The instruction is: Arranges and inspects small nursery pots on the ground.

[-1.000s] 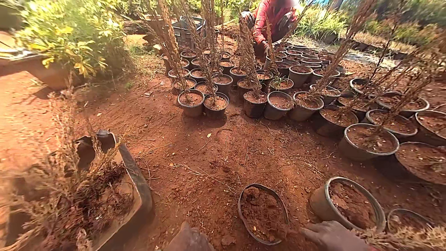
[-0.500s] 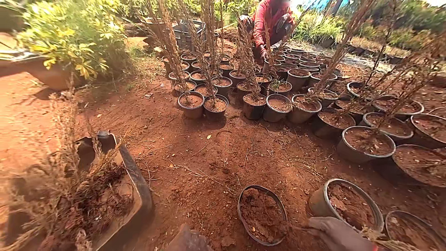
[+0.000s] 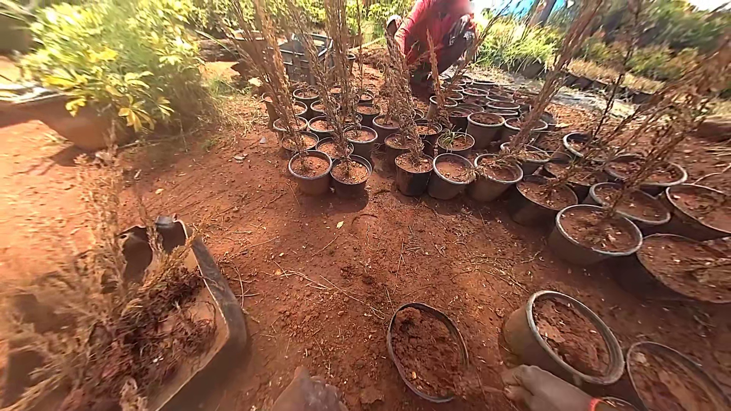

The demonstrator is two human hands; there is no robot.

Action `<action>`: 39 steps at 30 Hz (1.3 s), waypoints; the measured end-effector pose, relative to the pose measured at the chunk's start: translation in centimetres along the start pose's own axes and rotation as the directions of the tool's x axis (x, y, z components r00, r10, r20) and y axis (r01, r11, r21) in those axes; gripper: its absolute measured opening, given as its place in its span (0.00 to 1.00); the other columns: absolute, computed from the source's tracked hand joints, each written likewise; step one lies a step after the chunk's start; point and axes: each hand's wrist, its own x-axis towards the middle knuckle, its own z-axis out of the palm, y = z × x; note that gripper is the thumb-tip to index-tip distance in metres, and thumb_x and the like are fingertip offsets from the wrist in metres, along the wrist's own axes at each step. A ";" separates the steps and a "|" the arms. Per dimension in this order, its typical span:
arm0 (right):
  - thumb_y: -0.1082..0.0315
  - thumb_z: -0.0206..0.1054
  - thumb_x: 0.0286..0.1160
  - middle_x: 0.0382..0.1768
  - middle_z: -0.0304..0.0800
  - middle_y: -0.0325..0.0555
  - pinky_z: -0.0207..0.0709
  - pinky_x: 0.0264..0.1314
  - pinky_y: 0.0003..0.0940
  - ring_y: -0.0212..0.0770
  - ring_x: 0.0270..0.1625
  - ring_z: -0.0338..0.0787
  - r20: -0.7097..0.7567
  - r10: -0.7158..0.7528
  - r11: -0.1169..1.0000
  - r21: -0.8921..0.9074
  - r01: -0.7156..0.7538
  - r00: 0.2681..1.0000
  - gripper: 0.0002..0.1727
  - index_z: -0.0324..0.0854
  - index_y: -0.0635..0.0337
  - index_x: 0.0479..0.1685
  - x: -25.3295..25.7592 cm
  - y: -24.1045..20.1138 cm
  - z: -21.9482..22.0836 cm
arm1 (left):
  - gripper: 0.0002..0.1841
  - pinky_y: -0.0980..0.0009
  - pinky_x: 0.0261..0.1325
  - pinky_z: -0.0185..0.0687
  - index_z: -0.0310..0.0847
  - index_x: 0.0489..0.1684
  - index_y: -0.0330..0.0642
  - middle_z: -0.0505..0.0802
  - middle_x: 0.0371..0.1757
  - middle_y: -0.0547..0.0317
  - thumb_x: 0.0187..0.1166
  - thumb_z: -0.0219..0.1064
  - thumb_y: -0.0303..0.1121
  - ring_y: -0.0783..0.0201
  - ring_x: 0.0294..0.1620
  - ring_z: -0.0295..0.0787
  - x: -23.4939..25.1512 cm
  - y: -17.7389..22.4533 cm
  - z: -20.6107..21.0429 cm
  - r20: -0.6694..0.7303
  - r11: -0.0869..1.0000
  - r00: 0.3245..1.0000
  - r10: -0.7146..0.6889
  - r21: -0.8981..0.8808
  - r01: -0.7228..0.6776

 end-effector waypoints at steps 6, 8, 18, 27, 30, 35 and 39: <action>0.64 0.56 0.82 0.17 0.74 0.29 0.68 0.26 0.27 0.26 0.20 0.74 -0.169 -0.137 0.957 0.232 0.174 0.976 0.14 0.80 0.52 0.26 -0.5 0.0 -0.5 | 0.20 0.32 0.73 0.72 0.72 0.77 0.28 0.81 0.77 0.28 0.89 0.56 0.26 0.29 0.76 0.78 0.3 -0.5 0.9 -0.050 1.000 0.999 0.003 -0.028 -0.004; 0.65 0.57 0.87 0.28 0.84 0.55 0.78 0.42 0.53 0.52 0.33 0.87 -0.109 -0.024 0.998 -0.067 0.017 0.994 0.16 0.83 0.66 0.34 0.2 0.1 -0.1 | 0.22 0.32 0.75 0.72 0.74 0.78 0.30 0.81 0.77 0.29 0.87 0.61 0.28 0.29 0.78 0.78 0.5 -0.4 0.9 -0.056 1.000 0.998 -0.009 -0.027 0.007; 0.68 0.57 0.88 0.30 0.86 0.61 0.78 0.47 0.58 0.56 0.36 0.87 -0.019 -0.029 0.997 -0.071 0.027 0.999 0.16 0.84 0.72 0.37 -0.3 1.4 -0.4 | 0.21 0.31 0.73 0.72 0.71 0.78 0.27 0.80 0.78 0.27 0.89 0.55 0.26 0.28 0.78 0.77 0.2 -0.4 0.0 -0.022 0.999 1.000 0.003 -0.041 -0.004; 0.66 0.57 0.88 0.28 0.84 0.59 0.75 0.45 0.58 0.55 0.34 0.86 -0.045 -0.060 0.993 -0.106 0.055 0.997 0.17 0.82 0.71 0.35 -0.2 1.4 -0.6 | 0.20 0.32 0.71 0.73 0.72 0.76 0.27 0.82 0.74 0.27 0.89 0.57 0.27 0.29 0.75 0.79 0.4 -0.2 0.1 -0.033 1.000 0.999 0.005 -0.011 -0.005; 0.65 0.55 0.86 0.22 0.77 0.49 0.72 0.36 0.48 0.46 0.26 0.79 -0.115 -0.150 0.988 -0.065 0.143 0.982 0.16 0.82 0.66 0.32 -0.5 1.4 -1.2 | 0.20 0.32 0.72 0.72 0.71 0.77 0.26 0.80 0.77 0.27 0.90 0.54 0.27 0.29 0.77 0.77 -0.1 -0.1 -0.6 0.002 0.999 1.000 -0.002 -0.038 0.002; 0.66 0.57 0.87 0.28 0.85 0.60 0.76 0.44 0.58 0.57 0.35 0.87 -0.075 -0.127 0.975 -0.195 0.110 0.989 0.16 0.83 0.70 0.35 -0.5 1.1 -1.3 | 0.20 0.30 0.71 0.73 0.74 0.75 0.26 0.80 0.77 0.27 0.89 0.57 0.28 0.28 0.76 0.78 0.5 -0.3 0.0 -0.037 0.999 0.999 0.000 -0.032 -0.001; 0.66 0.57 0.87 0.30 0.86 0.60 0.77 0.47 0.59 0.57 0.37 0.88 -0.064 -0.149 0.972 -0.192 0.135 0.987 0.16 0.84 0.69 0.37 -0.3 0.6 -1.5 | 0.22 0.30 0.71 0.73 0.74 0.77 0.28 0.81 0.76 0.26 0.86 0.63 0.28 0.26 0.75 0.78 0.6 -0.4 0.6 -0.039 0.999 0.999 -0.001 -0.037 0.000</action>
